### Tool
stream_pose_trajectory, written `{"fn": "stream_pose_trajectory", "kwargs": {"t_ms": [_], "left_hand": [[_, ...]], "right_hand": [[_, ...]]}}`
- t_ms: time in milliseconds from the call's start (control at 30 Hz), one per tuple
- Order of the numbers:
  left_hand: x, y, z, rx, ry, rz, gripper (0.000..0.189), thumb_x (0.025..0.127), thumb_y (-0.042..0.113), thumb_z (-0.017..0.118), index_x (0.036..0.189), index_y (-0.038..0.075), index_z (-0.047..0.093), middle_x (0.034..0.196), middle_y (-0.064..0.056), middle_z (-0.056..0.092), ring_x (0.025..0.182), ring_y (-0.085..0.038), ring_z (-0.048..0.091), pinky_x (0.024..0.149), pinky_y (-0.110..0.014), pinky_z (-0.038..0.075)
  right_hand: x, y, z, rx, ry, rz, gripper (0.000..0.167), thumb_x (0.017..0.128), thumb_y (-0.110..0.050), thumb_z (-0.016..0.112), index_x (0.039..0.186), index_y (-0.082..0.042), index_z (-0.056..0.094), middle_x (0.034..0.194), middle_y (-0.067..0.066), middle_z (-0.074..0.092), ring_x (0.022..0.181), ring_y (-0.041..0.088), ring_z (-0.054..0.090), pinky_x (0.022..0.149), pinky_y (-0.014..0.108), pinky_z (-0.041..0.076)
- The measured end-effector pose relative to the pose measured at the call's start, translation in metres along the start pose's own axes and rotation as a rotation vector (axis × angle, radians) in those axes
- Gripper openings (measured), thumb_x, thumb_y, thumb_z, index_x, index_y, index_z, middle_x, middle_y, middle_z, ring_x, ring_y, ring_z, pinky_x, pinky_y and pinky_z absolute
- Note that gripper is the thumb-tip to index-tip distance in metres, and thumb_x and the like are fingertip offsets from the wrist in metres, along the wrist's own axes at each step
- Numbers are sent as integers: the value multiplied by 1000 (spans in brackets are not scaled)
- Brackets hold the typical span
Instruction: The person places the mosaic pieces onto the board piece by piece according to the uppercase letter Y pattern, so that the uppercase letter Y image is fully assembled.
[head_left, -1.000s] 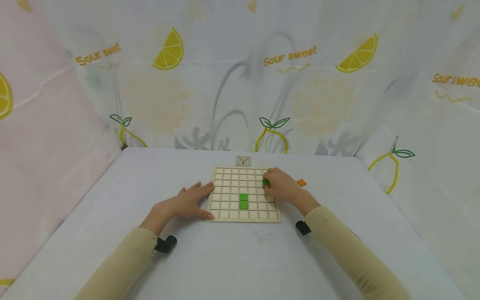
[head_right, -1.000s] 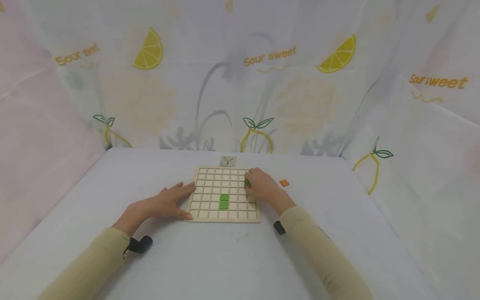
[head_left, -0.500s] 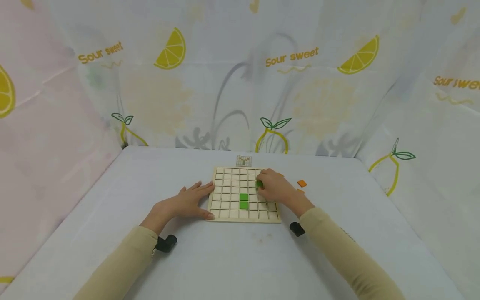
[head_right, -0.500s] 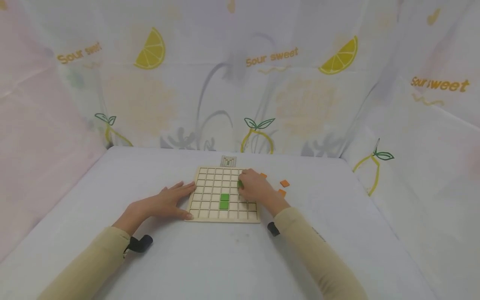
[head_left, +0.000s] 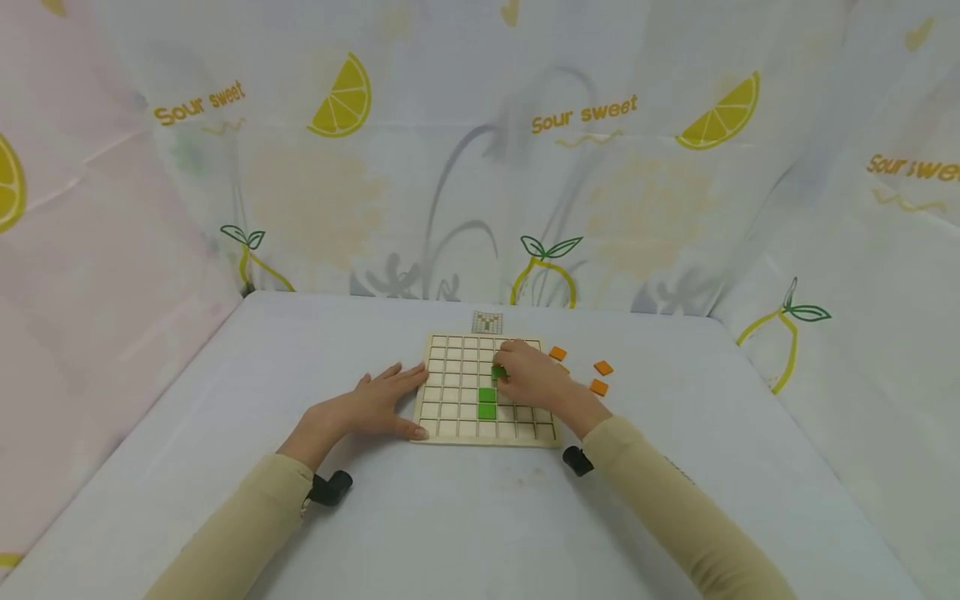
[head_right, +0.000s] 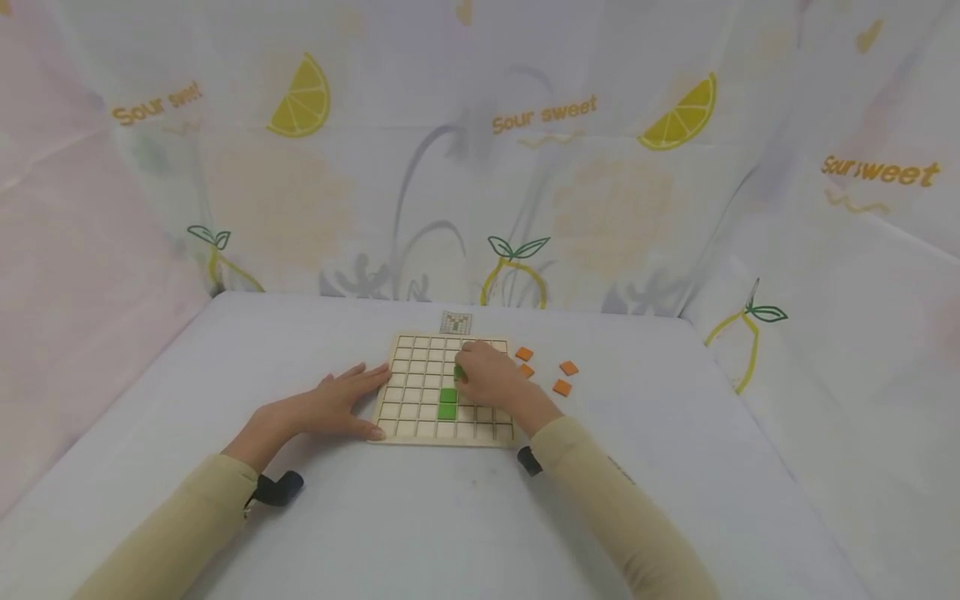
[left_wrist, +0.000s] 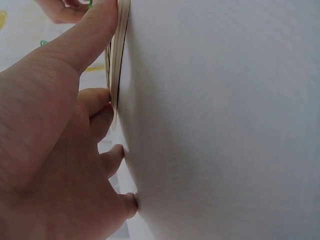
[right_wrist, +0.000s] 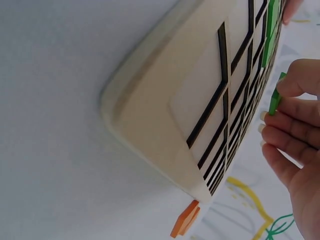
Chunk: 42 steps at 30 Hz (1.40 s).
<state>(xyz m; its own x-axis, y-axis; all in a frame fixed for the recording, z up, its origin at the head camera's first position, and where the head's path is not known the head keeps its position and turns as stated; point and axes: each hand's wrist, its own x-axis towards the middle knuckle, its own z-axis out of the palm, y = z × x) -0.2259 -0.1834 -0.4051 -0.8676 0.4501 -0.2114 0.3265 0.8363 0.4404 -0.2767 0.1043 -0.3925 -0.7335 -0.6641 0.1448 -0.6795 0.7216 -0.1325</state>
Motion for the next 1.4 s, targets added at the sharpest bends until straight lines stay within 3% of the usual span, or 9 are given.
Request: {"fn": "stream_pose_trajectory", "kwargs": {"t_ms": [167,367,833,1400], "left_hand": [[-1,0,0,-9,-7,-4,105,79,58,76,159,15,24,168,-4,18,155,-41,6,118,-72,4],[-1,-1,0,-16,-6,-5,105,79,58,75,160,16,23,168,-4,18,155,-40,5,119,-71,3],[0,-2,0,-10,-3,-1,106,78,60,75,159,16,23,168,-3,17,155,-40,5,118,-73,3],[0,-1,0,-2,2,-2,105,78,59,75,159,17,23,168,-3,17,155,-40,6,118,-73,3]], "right_hand": [[2,-5,3,-28,-32,-2,12,88,-6,58,96,-8,67,91,2,60,82,16,47,74,29,41],[7,-8,7,-35,-67,26,17,90,-8,57,103,-8,68,98,1,61,89,16,50,79,29,44],[9,-14,6,-76,-66,4,15,93,-11,60,100,-7,71,91,1,59,80,15,47,73,28,44],[4,-8,5,-61,-77,13,16,92,-9,61,104,-9,72,90,1,58,80,15,47,72,29,44]]}}
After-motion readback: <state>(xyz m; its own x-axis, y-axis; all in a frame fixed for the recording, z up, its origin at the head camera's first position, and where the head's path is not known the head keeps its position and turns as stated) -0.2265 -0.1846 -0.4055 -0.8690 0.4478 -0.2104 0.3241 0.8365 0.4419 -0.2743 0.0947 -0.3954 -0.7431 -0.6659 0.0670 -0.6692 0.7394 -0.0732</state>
